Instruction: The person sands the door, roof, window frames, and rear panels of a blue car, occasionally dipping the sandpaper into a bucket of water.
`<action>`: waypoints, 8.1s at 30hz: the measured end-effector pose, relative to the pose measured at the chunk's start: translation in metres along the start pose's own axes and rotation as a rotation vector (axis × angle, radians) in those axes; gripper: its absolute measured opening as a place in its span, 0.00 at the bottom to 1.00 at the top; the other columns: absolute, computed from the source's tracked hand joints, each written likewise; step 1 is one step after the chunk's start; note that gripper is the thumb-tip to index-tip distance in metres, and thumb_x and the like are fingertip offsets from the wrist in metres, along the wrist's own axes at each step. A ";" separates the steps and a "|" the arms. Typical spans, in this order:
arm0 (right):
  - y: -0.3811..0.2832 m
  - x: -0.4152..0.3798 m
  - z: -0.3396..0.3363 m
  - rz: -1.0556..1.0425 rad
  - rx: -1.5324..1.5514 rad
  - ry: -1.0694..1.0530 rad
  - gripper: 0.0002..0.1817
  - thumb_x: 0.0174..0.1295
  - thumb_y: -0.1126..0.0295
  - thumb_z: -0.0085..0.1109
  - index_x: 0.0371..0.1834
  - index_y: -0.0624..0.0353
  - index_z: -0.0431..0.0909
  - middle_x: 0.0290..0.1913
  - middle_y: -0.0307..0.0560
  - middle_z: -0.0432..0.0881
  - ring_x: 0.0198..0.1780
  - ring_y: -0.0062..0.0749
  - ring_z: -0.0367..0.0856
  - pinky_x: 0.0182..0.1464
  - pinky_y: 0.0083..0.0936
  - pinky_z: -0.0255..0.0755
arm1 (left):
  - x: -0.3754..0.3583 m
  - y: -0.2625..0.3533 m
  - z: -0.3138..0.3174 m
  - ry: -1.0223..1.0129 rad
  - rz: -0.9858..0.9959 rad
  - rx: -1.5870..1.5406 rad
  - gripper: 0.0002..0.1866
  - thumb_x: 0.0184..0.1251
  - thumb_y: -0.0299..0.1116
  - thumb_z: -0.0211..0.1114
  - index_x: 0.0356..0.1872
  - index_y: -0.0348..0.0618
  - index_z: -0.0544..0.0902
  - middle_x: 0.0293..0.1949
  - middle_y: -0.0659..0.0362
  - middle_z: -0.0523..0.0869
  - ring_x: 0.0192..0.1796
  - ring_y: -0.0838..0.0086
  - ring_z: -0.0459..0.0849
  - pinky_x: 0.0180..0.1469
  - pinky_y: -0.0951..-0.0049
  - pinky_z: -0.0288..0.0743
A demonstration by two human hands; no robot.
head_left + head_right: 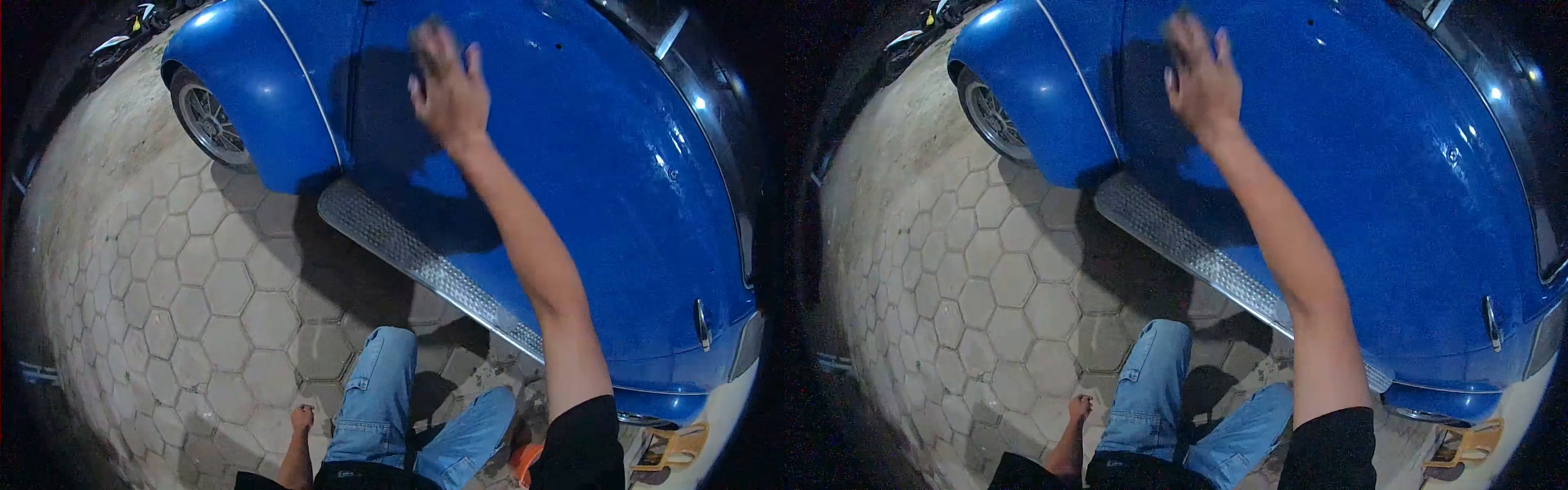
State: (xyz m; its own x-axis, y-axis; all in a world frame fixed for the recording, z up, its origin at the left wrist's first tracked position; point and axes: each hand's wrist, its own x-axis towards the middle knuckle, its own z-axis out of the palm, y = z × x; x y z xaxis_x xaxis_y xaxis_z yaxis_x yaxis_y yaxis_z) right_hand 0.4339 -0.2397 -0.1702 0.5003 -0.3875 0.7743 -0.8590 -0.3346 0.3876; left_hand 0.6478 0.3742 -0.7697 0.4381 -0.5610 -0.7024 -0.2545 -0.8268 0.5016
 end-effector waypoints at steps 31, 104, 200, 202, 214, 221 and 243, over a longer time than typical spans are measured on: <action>0.154 -0.370 -0.182 -0.105 -0.232 -0.515 0.35 0.72 0.56 0.42 0.80 0.53 0.48 0.83 0.35 0.41 0.82 0.29 0.37 0.81 0.41 0.32 | 0.005 0.055 -0.045 -0.367 -0.058 0.007 0.17 0.74 0.45 0.55 0.42 0.41 0.82 0.28 0.55 0.84 0.23 0.68 0.82 0.25 0.67 0.79; 0.558 -0.158 -0.644 1.210 0.470 -0.061 0.32 0.69 0.62 0.54 0.76 0.47 0.60 0.68 0.55 0.71 0.68 0.47 0.71 0.67 0.47 0.65 | -0.935 1.076 0.158 0.776 2.228 0.006 0.30 0.78 0.59 0.40 0.68 0.55 0.74 0.71 0.51 0.69 0.72 0.48 0.63 0.72 0.41 0.48; 0.264 0.358 -0.280 0.926 -0.315 0.163 0.06 0.57 0.77 0.68 0.37 0.60 0.87 0.38 0.48 0.86 0.43 0.38 0.83 0.46 0.34 0.77 | -0.087 0.822 -0.540 -0.603 0.107 0.492 0.15 0.72 0.42 0.56 0.52 0.51 0.82 0.34 0.60 0.84 0.29 0.71 0.82 0.28 0.68 0.74; 0.299 0.357 -0.306 1.074 -0.420 0.313 0.05 0.63 0.80 0.61 0.40 0.66 0.85 0.46 0.52 0.83 0.46 0.38 0.83 0.44 0.32 0.78 | -0.078 0.824 -0.532 -0.617 0.232 0.368 0.15 0.70 0.43 0.59 0.50 0.50 0.85 0.32 0.59 0.86 0.29 0.70 0.84 0.28 0.65 0.76; 0.338 0.372 -0.315 0.716 -0.350 0.097 0.02 0.60 0.65 0.66 0.35 0.42 0.85 0.55 0.36 0.80 0.58 0.37 0.74 0.60 0.32 0.63 | -0.084 0.834 -0.482 -0.733 0.216 0.646 0.15 0.67 0.38 0.59 0.52 0.52 0.83 0.34 0.56 0.86 0.25 0.70 0.82 0.21 0.70 0.72; 0.357 0.378 -0.338 0.801 -0.377 0.031 0.03 0.56 0.67 0.60 0.32 0.51 0.80 0.46 0.45 0.81 0.53 0.41 0.76 0.58 0.44 0.64 | -0.030 0.861 -0.457 -0.968 -0.094 0.730 0.20 0.68 0.49 0.56 0.56 0.52 0.79 0.41 0.58 0.85 0.36 0.66 0.82 0.36 0.61 0.75; 0.417 0.342 -0.382 0.841 -0.647 0.032 0.04 0.55 0.62 0.64 0.25 0.42 0.81 0.35 0.33 0.84 0.41 0.34 0.80 0.47 0.36 0.66 | -0.046 0.920 -0.386 -1.165 -0.022 0.751 0.20 0.70 0.47 0.57 0.56 0.47 0.79 0.45 0.58 0.84 0.43 0.65 0.83 0.44 0.59 0.78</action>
State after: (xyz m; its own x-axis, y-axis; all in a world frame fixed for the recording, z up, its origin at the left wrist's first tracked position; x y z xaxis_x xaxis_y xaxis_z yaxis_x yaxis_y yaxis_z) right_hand 0.2049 -0.1834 0.4474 -0.2763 -0.2560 0.9263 -0.8266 0.5550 -0.0932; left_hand 0.7259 -0.3452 -0.0809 -0.4221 0.0493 -0.9052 -0.8179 -0.4514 0.3568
